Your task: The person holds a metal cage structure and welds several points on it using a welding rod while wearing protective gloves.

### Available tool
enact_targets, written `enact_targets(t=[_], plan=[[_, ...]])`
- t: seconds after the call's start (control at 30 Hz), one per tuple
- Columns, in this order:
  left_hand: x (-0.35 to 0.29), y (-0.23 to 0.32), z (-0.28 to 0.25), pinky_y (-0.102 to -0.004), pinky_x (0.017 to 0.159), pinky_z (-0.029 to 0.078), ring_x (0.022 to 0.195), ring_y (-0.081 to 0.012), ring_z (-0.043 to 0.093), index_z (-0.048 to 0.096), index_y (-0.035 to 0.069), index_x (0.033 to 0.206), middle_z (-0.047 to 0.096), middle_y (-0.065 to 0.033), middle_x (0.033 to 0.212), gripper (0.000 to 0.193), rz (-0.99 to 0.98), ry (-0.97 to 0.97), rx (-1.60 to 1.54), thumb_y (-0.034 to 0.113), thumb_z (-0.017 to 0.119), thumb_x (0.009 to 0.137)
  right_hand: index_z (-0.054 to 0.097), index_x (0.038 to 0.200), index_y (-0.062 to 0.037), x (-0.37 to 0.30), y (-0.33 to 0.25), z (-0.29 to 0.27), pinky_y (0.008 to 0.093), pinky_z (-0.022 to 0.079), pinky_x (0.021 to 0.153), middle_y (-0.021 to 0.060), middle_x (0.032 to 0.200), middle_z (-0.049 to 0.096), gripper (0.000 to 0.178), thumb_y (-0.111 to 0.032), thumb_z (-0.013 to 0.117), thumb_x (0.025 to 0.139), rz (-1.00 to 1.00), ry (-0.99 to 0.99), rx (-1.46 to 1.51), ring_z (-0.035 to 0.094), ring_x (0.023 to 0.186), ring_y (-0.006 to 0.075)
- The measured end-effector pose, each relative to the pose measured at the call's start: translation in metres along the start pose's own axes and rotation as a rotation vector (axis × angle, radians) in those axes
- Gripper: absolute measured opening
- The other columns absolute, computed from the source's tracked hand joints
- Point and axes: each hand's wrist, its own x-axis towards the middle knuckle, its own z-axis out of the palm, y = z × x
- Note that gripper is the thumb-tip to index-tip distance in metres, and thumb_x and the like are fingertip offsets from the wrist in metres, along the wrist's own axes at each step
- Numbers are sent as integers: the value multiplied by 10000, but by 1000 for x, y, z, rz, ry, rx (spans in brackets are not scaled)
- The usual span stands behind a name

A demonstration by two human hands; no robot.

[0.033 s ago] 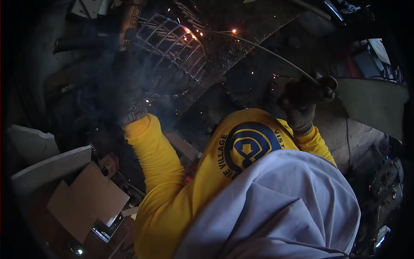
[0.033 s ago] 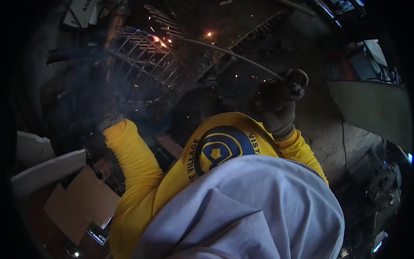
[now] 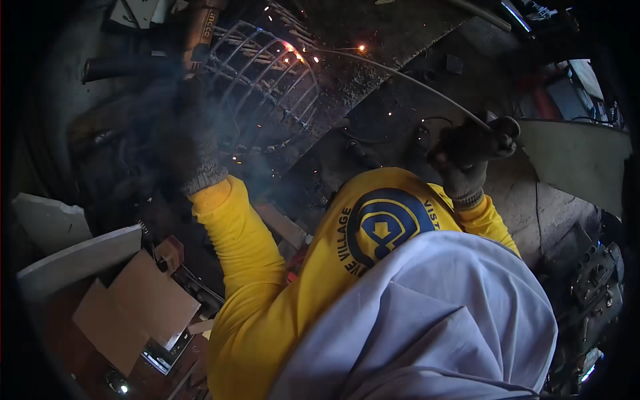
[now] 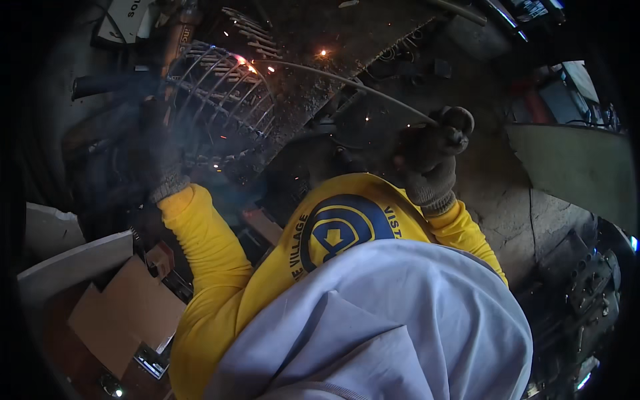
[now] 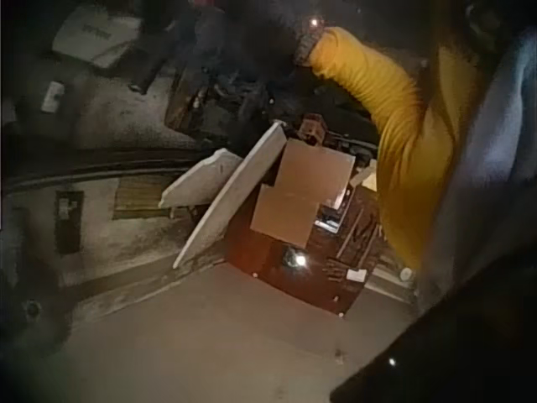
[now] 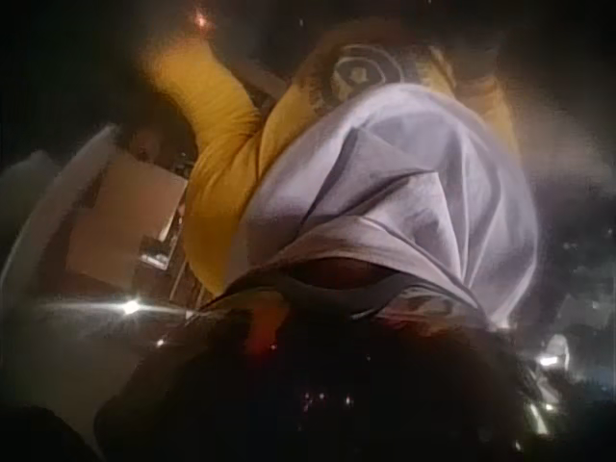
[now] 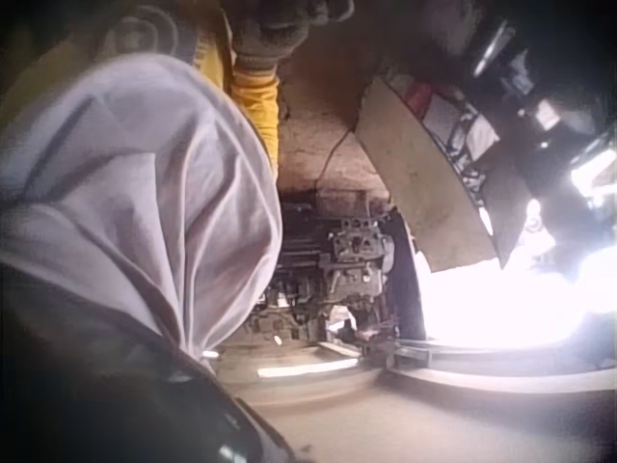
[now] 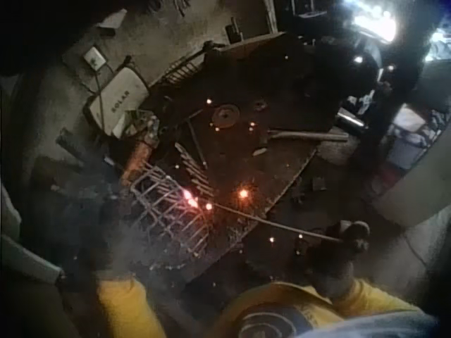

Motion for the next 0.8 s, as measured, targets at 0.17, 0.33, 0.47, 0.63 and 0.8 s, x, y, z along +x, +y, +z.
enact_targets(t=[0.17, 0.33, 0.47, 0.63, 0.8], plan=[[-2, 25, -7, -377, 657, 467, 735, -312, 655, 697, -26, 919, 677, -195, 795, 556, 33, 5, 86, 524, 630, 886, 588, 1157, -1, 3, -17, 9, 299, 497, 831, 81, 1010, 648, 480, -97, 759, 719, 149, 72, 140, 625, 905, 166], [-3, 33, -11, -399, 649, 455, 691, -328, 634, 690, -35, 918, 663, -197, 764, 619, -157, -17, -18, 578, 613, 875, 590, 1152, -1, 2, -21, 9, 284, 493, 784, 54, 920, 657, 475, -104, 764, 723, 225, 40, 125, 619, 833, 150], [-2, 42, -14, -390, 661, 456, 700, -320, 638, 698, -33, 932, 672, -199, 782, 609, -194, -52, -1, 567, 602, 886, 592, 1149, -3, 3, -20, 10, 283, 492, 778, 47, 899, 658, 477, -110, 775, 722, 208, 47, 151, 616, 818, 146], [-2, 45, -14, -390, 694, 468, 738, -321, 659, 723, -20, 923, 696, -194, 806, 561, -197, -60, 62, 527, 599, 907, 591, 1143, -3, 2, -19, 9, 278, 499, 767, 47, 899, 661, 465, -123, 777, 734, 176, 47, 68, 624, 806, 142], [-2, 18, -16, -359, 655, 513, 765, -290, 655, 648, 53, 1114, 667, -158, 937, 342, 251, -92, 620, 330, 586, 924, 588, 1097, -7, 8, -19, 12, 246, 526, 682, 38, 849, 661, 394, -191, 764, 796, 131, 8, 140, 638, 717, 115]])
